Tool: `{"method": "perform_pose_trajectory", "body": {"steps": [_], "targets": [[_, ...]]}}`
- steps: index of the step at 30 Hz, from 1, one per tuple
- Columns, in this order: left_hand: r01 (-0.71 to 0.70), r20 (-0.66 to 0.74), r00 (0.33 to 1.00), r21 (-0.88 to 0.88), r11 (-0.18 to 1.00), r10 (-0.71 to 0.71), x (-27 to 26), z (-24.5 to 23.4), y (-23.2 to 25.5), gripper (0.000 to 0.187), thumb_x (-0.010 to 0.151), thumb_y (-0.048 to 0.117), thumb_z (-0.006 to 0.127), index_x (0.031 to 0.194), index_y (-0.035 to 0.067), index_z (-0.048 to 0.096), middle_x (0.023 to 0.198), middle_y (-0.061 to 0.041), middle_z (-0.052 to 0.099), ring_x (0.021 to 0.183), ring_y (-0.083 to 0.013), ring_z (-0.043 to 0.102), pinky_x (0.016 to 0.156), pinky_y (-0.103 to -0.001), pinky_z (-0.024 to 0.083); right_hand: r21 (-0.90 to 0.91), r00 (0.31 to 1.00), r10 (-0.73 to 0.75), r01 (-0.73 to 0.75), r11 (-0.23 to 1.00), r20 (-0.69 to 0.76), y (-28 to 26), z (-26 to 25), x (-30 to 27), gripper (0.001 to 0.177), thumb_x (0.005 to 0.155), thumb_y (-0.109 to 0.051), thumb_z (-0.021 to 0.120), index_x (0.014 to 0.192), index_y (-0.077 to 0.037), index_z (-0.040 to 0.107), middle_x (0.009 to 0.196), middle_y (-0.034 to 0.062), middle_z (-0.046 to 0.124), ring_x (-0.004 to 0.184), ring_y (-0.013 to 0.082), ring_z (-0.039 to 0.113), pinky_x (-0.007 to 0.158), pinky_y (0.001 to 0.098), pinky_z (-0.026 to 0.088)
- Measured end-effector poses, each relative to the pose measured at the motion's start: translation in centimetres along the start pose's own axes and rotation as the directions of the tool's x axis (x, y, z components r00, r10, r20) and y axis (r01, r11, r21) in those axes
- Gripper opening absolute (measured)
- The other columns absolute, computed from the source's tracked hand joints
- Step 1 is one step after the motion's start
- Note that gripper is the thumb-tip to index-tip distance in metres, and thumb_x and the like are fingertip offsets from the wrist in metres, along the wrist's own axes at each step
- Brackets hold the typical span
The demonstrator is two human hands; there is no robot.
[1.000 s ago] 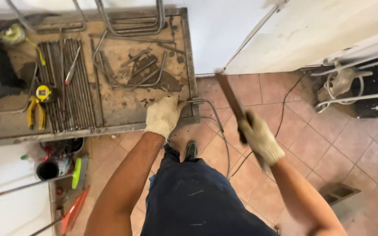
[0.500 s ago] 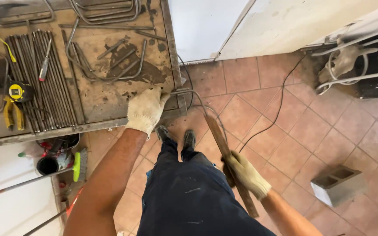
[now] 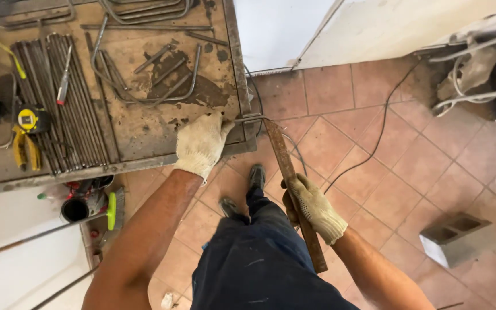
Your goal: Bending metal rods into U-shapes using a jig and a lever on a workbench
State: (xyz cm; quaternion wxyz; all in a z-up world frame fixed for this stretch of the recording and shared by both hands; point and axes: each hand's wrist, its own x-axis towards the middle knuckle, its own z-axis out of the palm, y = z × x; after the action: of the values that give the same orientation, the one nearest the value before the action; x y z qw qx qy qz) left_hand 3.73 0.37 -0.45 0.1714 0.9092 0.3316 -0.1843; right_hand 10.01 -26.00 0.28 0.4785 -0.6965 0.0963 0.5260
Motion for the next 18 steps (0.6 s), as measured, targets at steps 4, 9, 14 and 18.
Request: {"method": "perform_pose_trajectory", "body": {"steps": [4,9,14,18], "targets": [[0.042,-0.057,0.998,0.072,0.997,-0.038,0.0,0.1,0.1,0.041,0.100,0.058,0.054,0.099,0.020,0.070,0.086,-0.005,0.077,0.083,-0.0262,0.078,0.064,-0.041,0.063,0.033,0.999,-0.032,0.033,0.999,-0.026,1.0,0.7,1.1,0.044,0.102,-0.034,0.054,0.114,0.008,0.063,0.058,0.0240,0.058,0.038,0.0323,0.057,0.035,0.0416,0.049],[0.058,-0.007,0.998,0.035,0.998,-0.057,-0.1,-0.4,0.6,0.041,0.100,0.054,0.057,0.100,0.016,0.073,0.088,-0.010,0.078,0.085,-0.0344,0.078,0.066,-0.048,0.064,-0.005,0.992,-0.126,0.127,0.992,0.013,2.4,1.2,0.6,0.045,0.100,-0.030,0.049,0.116,0.011,0.061,0.057,0.0247,0.056,0.038,0.0348,0.058,0.036,0.0442,0.050],[0.004,-0.045,0.999,-0.002,1.000,-0.004,-0.8,0.3,0.1,0.044,0.102,0.055,0.053,0.102,0.016,0.072,0.087,-0.010,0.078,0.083,-0.0312,0.078,0.063,-0.045,0.063,0.012,0.993,0.002,-0.001,1.000,-0.120,2.2,3.7,-0.5,0.038,0.098,-0.029,0.056,0.108,0.006,0.066,0.061,0.0235,0.058,0.041,0.0321,0.056,0.036,0.0432,0.049],[0.025,-0.035,0.999,-0.035,0.999,-0.026,-0.9,-0.4,0.6,0.040,0.102,0.049,0.055,0.106,0.013,0.071,0.092,-0.015,0.078,0.090,-0.0370,0.077,0.072,-0.053,0.063,0.144,0.988,0.039,-0.017,0.989,-0.149,2.5,4.6,-0.2,0.038,0.097,-0.035,0.060,0.104,0.002,0.065,0.059,0.0232,0.055,0.038,0.0318,0.053,0.034,0.0416,0.048]]}}
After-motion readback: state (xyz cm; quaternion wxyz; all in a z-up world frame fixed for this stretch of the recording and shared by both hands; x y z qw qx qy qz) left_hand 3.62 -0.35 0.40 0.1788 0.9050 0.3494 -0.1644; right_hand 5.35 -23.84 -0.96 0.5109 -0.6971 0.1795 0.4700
